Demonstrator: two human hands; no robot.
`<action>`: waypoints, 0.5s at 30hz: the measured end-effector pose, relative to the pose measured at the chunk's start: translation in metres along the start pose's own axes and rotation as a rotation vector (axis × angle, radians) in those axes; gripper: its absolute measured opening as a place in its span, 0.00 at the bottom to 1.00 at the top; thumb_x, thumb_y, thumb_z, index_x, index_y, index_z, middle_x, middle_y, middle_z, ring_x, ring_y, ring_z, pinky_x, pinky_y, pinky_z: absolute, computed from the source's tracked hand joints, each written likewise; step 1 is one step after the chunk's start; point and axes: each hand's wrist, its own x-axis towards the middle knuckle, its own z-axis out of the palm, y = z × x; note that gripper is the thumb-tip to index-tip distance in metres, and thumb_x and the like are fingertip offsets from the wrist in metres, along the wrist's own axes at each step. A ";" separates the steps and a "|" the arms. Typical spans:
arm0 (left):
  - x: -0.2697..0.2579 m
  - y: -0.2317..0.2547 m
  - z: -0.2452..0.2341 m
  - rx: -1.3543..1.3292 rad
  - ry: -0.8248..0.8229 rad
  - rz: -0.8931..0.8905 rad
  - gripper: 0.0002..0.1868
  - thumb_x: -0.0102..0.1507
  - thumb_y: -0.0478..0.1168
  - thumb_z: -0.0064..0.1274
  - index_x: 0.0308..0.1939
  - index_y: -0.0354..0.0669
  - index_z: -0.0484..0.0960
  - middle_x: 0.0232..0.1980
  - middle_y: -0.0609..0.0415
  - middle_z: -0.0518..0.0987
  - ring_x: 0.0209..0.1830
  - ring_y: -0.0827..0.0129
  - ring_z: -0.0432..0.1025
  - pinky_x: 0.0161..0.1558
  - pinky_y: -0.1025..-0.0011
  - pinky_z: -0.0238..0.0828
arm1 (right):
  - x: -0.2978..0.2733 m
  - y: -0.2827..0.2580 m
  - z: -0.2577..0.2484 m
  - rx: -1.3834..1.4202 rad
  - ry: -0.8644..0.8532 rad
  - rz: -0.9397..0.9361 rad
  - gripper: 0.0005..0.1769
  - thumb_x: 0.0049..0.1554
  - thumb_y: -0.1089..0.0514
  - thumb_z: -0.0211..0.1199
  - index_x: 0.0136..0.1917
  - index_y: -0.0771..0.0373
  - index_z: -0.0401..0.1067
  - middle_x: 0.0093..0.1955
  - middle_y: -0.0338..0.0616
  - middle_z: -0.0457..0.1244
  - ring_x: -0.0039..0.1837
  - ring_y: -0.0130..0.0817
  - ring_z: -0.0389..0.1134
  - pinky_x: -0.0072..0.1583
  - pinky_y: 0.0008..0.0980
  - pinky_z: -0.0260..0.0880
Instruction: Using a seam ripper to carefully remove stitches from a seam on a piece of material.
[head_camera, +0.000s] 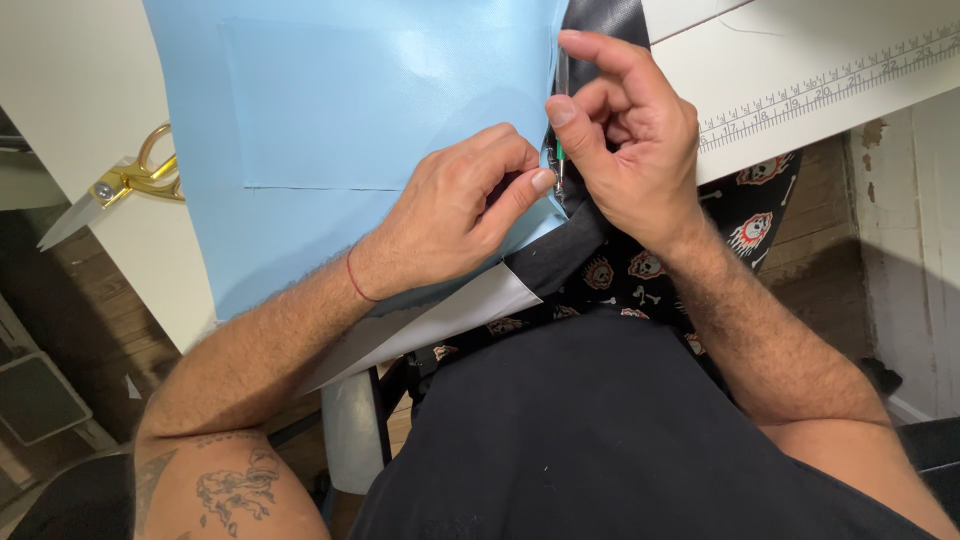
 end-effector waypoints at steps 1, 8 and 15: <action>0.000 0.000 0.000 0.000 0.001 -0.001 0.12 0.73 0.42 0.41 0.37 0.42 0.70 0.34 0.58 0.69 0.28 0.66 0.62 0.32 0.66 0.60 | -0.001 0.000 0.000 0.000 -0.002 -0.001 0.20 0.72 0.60 0.63 0.73 0.67 0.65 0.39 0.36 0.62 0.39 0.22 0.58 0.44 0.22 0.62; -0.001 0.000 0.002 -0.029 0.019 -0.031 0.12 0.73 0.43 0.42 0.36 0.44 0.70 0.33 0.60 0.68 0.26 0.70 0.60 0.31 0.69 0.60 | -0.008 0.001 0.000 -0.071 -0.014 -0.100 0.19 0.71 0.62 0.65 0.71 0.68 0.66 0.39 0.38 0.63 0.38 0.25 0.58 0.48 0.24 0.67; -0.004 0.004 0.006 0.044 0.063 0.000 0.11 0.73 0.43 0.42 0.38 0.43 0.71 0.34 0.57 0.70 0.28 0.65 0.63 0.33 0.66 0.61 | -0.012 0.004 -0.008 0.240 -0.017 0.076 0.20 0.70 0.67 0.57 0.73 0.73 0.59 0.40 0.46 0.66 0.43 0.29 0.67 0.49 0.23 0.69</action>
